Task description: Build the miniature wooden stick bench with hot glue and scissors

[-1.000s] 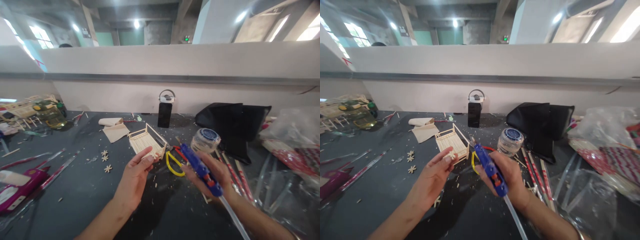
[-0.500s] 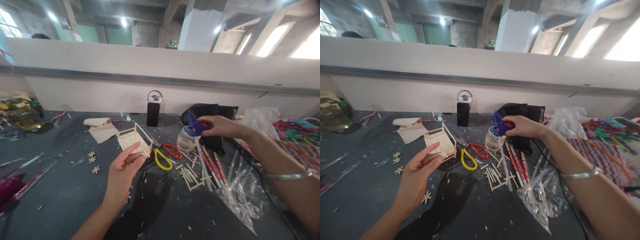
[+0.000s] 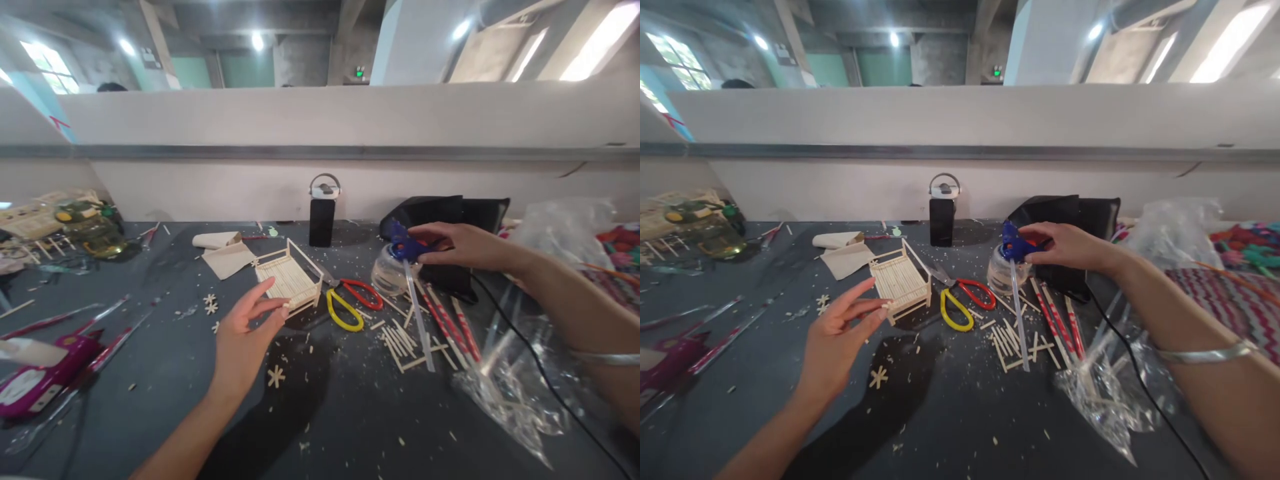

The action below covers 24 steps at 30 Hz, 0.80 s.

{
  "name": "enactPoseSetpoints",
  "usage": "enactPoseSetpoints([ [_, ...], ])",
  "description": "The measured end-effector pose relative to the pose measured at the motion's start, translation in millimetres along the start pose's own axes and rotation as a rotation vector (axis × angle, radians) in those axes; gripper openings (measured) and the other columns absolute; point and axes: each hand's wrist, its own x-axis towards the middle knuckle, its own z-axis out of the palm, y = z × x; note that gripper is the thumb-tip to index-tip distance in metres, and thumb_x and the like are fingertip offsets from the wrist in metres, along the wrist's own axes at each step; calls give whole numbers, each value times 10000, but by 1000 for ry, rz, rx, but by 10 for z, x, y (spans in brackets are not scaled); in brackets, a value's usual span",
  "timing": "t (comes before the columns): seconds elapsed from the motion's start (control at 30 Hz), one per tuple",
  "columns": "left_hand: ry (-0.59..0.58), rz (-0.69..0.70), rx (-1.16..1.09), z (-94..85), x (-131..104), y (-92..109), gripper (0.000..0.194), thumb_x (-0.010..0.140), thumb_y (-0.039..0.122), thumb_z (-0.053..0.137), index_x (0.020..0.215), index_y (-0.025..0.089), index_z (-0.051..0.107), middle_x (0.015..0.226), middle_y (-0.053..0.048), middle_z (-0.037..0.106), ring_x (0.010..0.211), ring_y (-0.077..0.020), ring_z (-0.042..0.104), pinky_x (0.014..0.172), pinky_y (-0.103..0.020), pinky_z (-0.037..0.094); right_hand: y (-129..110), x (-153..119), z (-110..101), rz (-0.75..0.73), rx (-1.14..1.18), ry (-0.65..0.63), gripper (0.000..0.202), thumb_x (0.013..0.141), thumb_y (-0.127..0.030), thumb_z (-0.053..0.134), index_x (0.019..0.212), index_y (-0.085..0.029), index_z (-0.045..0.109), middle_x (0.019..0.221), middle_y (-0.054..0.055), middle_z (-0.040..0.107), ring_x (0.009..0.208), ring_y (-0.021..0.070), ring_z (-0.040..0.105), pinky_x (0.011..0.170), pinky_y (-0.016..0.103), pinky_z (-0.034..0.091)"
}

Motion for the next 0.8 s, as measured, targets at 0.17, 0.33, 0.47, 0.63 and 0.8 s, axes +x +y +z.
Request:
enactPoseSetpoints([
  [0.17,42,27,-29,29,-36,-65,518,756,333,734,1252,285,593,930,-26,756,901,-213,661,855,-342,467,-176,-179,-22,24,128,266,509,826,-282,638,1285,-68,584,1240,203,610,1014,185,614,833,301,490],
  [0.33,55,28,-130,59,-57,-101,538,723,286,761,1235,263,598,872,-18,738,855,-189,632,822,-319,452,-1031,-618,244,30,304,627,209,819,-275,681,1008,-196,721,846,74,727,705,150,652,633,291,533],
  [0.47,25,-19,-158,67,-81,-85,571,722,290,762,1258,245,569,883,-20,730,831,-176,614,804,-314,446,-1565,-773,750,-101,469,347,108,844,-208,619,899,-231,708,810,6,729,631,123,644,542,239,512],
  [0.63,-37,-51,-101,82,-134,-88,584,741,309,742,1287,251,544,897,-14,730,839,-181,612,811,-320,438,-1695,-657,1292,-44,620,156,187,819,-142,593,978,-190,679,800,12,710,686,143,658,600,252,523],
  [0.8,-24,-59,-109,107,-132,-110,596,724,297,753,1282,245,550,869,-7,730,830,-181,613,822,-324,428,-1730,-567,1522,-35,716,166,193,801,-127,592,958,-206,672,796,6,688,665,137,639,610,256,522],
])
